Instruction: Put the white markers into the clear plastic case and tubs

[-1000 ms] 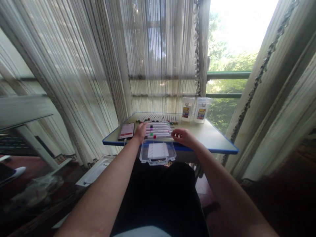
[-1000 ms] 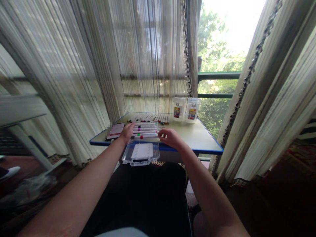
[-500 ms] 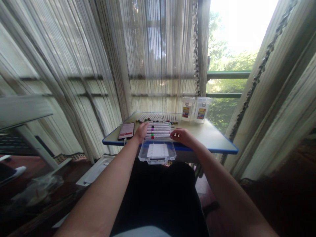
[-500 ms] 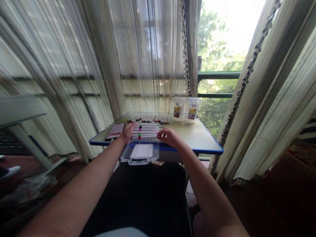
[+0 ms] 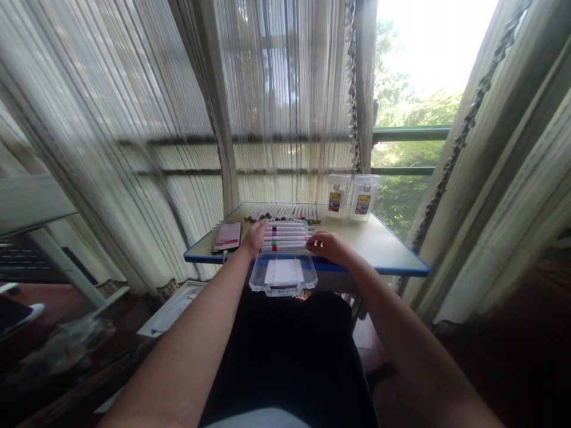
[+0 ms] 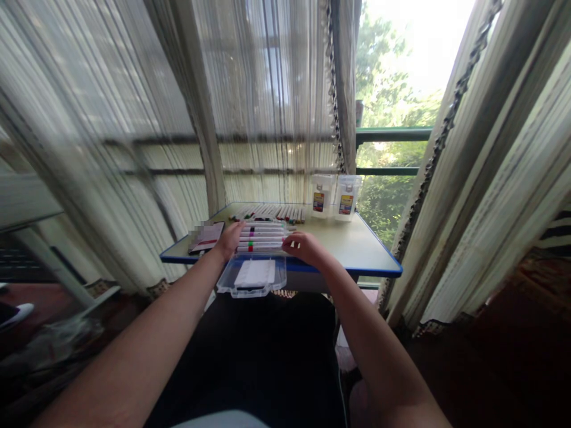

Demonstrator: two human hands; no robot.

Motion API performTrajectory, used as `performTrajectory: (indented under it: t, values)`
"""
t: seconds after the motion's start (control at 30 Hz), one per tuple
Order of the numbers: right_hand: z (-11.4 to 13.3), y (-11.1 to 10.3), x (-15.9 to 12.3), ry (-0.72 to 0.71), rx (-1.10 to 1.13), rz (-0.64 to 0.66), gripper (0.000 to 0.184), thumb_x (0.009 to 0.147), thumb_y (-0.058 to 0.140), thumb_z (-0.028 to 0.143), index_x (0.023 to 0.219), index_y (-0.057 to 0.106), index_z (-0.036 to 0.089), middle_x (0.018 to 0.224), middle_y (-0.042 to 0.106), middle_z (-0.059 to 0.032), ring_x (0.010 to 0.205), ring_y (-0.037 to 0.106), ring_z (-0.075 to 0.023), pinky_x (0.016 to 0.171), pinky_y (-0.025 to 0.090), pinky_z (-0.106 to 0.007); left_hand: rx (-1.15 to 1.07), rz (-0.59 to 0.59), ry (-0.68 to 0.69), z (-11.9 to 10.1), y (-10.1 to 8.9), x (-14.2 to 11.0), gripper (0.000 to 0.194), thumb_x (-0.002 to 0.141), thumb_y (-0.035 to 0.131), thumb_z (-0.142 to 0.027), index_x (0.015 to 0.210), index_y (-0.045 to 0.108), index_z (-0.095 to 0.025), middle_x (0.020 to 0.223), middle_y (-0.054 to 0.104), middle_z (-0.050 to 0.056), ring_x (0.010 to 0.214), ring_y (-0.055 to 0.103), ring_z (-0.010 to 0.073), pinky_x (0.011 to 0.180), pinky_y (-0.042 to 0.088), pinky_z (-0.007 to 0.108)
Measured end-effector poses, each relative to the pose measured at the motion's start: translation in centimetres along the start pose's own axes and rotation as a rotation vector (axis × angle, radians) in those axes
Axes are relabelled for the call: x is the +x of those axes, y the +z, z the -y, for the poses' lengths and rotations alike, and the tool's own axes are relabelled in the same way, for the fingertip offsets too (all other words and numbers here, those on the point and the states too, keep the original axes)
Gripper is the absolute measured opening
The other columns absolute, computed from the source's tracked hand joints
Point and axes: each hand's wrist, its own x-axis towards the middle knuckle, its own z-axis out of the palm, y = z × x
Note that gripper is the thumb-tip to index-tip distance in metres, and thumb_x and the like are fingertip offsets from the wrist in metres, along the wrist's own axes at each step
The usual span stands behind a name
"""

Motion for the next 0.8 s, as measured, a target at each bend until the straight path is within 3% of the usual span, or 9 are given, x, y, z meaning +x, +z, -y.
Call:
performTrajectory:
  t: [0.6, 0.8]
  values:
    - [0.63, -0.09, -0.09, -0.026, -0.114, 0.007, 0.016, 0.077, 0.059, 0.021, 0.085, 0.071, 0.014, 0.073, 0.062, -0.0040, 0.060, 0.050, -0.0096, 0.060, 0.040, -0.021, 0.114, -0.030, 0.055, 0.15, -0.17, 0.26, 0.044, 0.062, 0.063, -0.058, 0.073, 0.060, -0.015, 0.064, 0.063, 0.001, 0.070, 0.060, 0.0203, 0.068, 0.045, 0.031]
    - [0.23, 0.03, -0.16, -0.039, -0.157, 0.018, 0.015, 0.077, 0.060, 0.021, 0.086, 0.071, 0.017, 0.067, 0.060, -0.0010, 0.057, 0.047, -0.0085, 0.059, 0.038, -0.020, 0.077, -0.018, 0.011, -0.50, 0.30, -0.27, 0.044, 0.059, 0.065, -0.058, 0.072, 0.057, -0.016, 0.059, 0.058, 0.000, 0.067, 0.058, 0.0199, 0.066, 0.044, 0.031]
